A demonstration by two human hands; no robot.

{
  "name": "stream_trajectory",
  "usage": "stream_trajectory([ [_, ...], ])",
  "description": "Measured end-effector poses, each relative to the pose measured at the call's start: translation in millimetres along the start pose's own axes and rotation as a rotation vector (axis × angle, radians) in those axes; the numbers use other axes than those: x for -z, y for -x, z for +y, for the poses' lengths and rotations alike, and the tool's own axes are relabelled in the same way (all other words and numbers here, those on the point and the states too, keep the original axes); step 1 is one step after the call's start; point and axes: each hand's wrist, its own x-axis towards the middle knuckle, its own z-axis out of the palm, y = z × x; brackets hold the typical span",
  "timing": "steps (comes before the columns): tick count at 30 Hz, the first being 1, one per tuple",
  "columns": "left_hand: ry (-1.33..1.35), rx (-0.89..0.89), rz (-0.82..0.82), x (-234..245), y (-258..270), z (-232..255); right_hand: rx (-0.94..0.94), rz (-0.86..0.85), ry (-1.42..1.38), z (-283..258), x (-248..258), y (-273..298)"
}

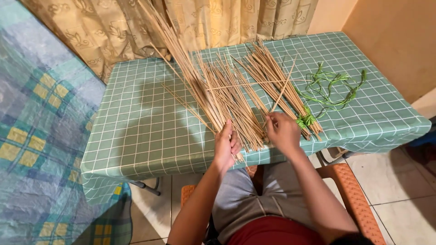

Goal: Gathering thin wooden sticks into bundles and tying them together with green vines to assemble brooms.

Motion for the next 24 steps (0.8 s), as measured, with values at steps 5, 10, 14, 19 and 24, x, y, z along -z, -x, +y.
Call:
stream_trajectory([
  [5, 0.000, -0.009, 0.017, 7.3, -10.5, -5.9, -0.340, -0.268, 0.428, 68.3, -40.3, -19.1],
  [10, -0.027, -0.007, 0.037, -6.0, 0.8, 8.5, -0.414, -0.213, 0.379, 60.9, -47.0, -21.7],
  [14, -0.035, -0.026, 0.049, 2.2, -5.3, 1.2, -0.342, -0.005, 0.289, 53.1, -43.0, -14.6],
  [19, -0.139, -0.082, 0.067, -7.2, 1.3, 10.6, -0.274, 0.073, -0.065, -27.7, 2.4, 4.6],
  [24, -0.243, -0.067, 0.042, -21.2, 21.7, 21.9, -0.291, 0.039, -0.480, -81.9, -14.0, 52.8],
])
